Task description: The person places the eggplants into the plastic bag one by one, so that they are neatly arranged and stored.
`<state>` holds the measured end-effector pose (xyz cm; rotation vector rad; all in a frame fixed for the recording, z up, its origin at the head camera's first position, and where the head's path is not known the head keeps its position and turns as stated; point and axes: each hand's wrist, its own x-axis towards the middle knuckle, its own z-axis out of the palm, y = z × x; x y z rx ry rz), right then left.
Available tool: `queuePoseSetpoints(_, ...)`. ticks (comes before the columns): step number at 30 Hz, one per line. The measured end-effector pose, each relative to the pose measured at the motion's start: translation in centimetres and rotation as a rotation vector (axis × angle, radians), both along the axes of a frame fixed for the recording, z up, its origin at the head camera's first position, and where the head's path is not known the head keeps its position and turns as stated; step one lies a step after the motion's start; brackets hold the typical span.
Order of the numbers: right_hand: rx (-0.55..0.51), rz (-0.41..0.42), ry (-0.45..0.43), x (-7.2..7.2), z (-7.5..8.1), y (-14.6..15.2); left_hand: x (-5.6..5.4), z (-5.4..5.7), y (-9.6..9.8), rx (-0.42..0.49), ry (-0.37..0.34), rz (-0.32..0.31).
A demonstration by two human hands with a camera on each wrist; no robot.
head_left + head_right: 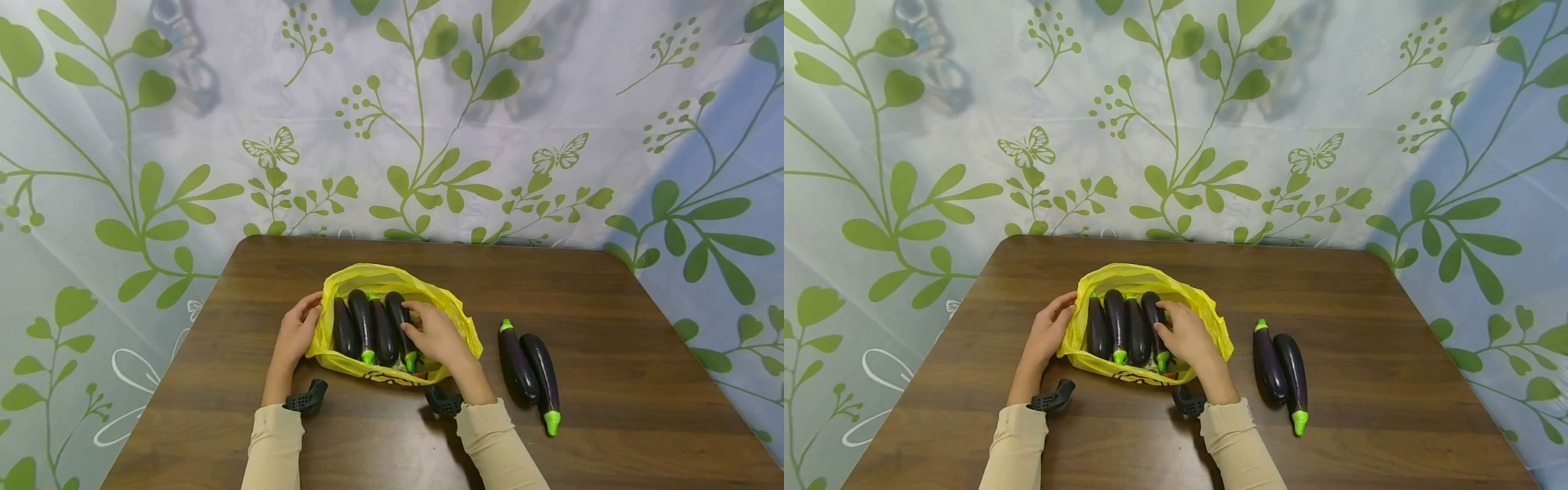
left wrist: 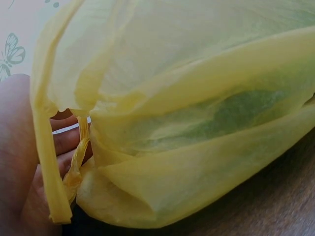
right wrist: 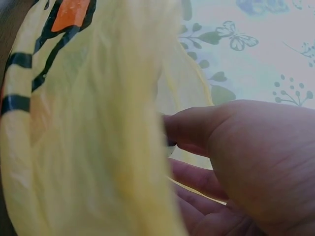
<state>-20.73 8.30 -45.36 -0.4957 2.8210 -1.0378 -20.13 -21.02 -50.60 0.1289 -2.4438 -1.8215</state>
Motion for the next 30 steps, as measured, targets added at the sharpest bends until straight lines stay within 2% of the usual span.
queuePoseSetpoints(17,-0.014,0.002,0.017,0.1,0.5,0.4,0.0,0.0,0.1,0.0,-0.008,-0.002)
queuePoseSetpoints(30,-0.057,0.003,0.05,0.4,2.4,1.3,0.0,-0.3,0.0,-0.014,-0.009,0.002)
